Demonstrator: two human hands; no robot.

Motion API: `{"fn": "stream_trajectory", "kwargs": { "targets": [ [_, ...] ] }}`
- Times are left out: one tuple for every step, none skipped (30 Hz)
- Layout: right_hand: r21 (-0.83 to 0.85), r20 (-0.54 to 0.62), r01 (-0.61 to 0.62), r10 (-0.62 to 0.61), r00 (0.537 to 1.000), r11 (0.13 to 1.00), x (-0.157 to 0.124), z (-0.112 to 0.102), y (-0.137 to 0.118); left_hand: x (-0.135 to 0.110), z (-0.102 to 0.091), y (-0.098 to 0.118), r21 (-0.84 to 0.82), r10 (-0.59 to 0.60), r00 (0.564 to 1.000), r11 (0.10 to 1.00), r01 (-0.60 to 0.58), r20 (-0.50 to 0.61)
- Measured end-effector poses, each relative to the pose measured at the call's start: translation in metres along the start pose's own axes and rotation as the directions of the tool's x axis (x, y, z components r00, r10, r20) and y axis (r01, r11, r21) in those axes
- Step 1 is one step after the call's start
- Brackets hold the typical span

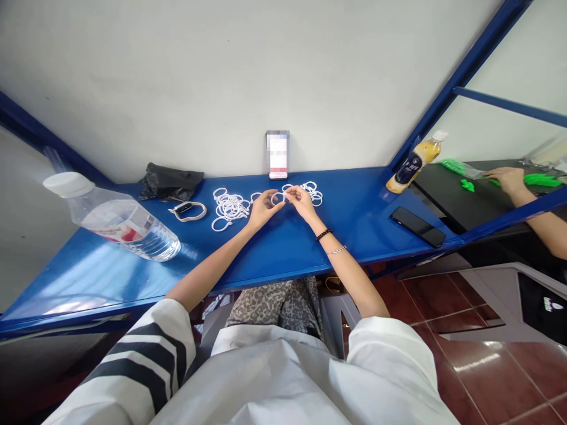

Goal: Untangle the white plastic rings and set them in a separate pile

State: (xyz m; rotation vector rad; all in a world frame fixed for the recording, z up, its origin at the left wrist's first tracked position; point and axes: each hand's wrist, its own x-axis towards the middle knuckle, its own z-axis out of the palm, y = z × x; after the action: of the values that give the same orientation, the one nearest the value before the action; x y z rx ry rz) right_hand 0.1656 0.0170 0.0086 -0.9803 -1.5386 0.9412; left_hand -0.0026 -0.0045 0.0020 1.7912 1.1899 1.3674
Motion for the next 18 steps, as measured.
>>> {"fn": "stream_trajectory", "kwargs": {
  "targets": [
    [-0.002,-0.001,0.003,-0.003,1.0,1.0,0.0,0.0,-0.0005,0.0001,0.0004,-0.0007,0.013,0.011,1.0,1.0,-0.011,0.008],
    [-0.006,0.001,0.006,-0.006,1.0,1.0,0.0,0.0,-0.001,0.0002,0.0006,-0.0015,0.025,0.019,1.0,1.0,-0.019,0.013],
    [-0.011,0.003,0.009,-0.009,1.0,1.0,0.0,0.0001,-0.0015,0.0003,0.0008,-0.0022,0.034,0.025,1.0,0.999,-0.025,0.014],
    [-0.016,0.004,0.011,-0.011,1.0,1.0,-0.0001,0.0003,-0.0017,0.0004,0.0009,-0.0028,0.042,0.03,0.999,0.999,-0.03,0.013],
    [-0.02,0.004,0.012,-0.012,1.0,1.0,-0.0001,0.0004,-0.0019,0.0005,0.0009,-0.0032,0.048,0.034,0.999,0.998,-0.035,0.011],
    [-0.022,0.002,0.011,-0.011,1.0,1.0,-0.0002,0.0006,-0.0018,0.0005,0.0008,-0.0034,0.053,0.039,0.999,0.998,-0.039,0.009],
    [-0.021,0.0,0.011,-0.011,1.0,1.0,-0.0002,0.0008,-0.0017,0.0004,0.0009,-0.0034,0.058,0.044,0.999,0.997,-0.044,0.009],
    [-0.017,-0.002,0.012,-0.012,1.0,1.0,-0.0002,0.0009,-0.0014,0.0003,0.0009,-0.0033,0.061,0.048,0.999,0.997,-0.049,0.008],
    [-0.012,-0.004,0.015,-0.015,1.0,1.0,-0.0001,0.0009,-0.0011,0.0001,0.0011,-0.0031,0.065,0.052,0.999,0.997,-0.053,0.006],
    [-0.011,-0.006,0.018,-0.018,1.0,1.0,0.0,0.0009,-0.0008,-0.0001,0.0013,-0.0029,0.068,0.056,0.998,0.996,-0.056,0.003],
    [-0.013,-0.007,0.021,-0.021,1.0,1.0,0.0001,0.0008,-0.0005,-0.0002,0.0016,-0.0027,0.073,0.061,0.998,0.995,-0.06,0.0],
    [-0.017,-0.008,0.022,-0.022,1.0,1.0,0.0002,0.0007,-0.0004,-0.0003,0.0019,-0.0027,0.079,0.065,0.998,0.995,-0.065,-0.002],
    [-0.023,-0.009,0.022,-0.022,1.0,0.999,0.0002,0.0006,-0.0003,-0.0004,0.0023,-0.0027,0.085,0.069,0.998,0.994,-0.068,-0.004],
    [-0.029,-0.01,0.02,-0.02,1.0,0.999,0.0003,0.0004,-0.0004,-0.0004,0.0026,-0.0029,0.091,0.072,0.997,0.993,-0.071,-0.005],
    [-0.033,-0.012,0.018,-0.019,1.0,0.999,0.0002,0.0003,-0.0007,-0.0003,0.0028,-0.0031,0.097,0.073,0.997,0.993,-0.072,-0.006],
    [-0.034,-0.014,0.017,-0.017,1.0,0.999,0.0002,0.0003,-0.0011,-0.0002,0.003,-0.0033,0.102,0.071,0.997,0.992,-0.07,-0.008],
    [-0.034,-0.016,0.015,-0.016,1.0,0.999,0.0,0.0003,-0.0016,-0.0001,0.003,-0.0033,0.106,0.067,0.998,0.992,-0.066,-0.01],
    [-0.032,-0.018,0.014,-0.015,1.0,0.999,-0.0001,0.0003,-0.0021,0.0,0.0029,-0.0033,0.109,0.062,0.998,0.992,-0.06,-0.013]
  ]
}}
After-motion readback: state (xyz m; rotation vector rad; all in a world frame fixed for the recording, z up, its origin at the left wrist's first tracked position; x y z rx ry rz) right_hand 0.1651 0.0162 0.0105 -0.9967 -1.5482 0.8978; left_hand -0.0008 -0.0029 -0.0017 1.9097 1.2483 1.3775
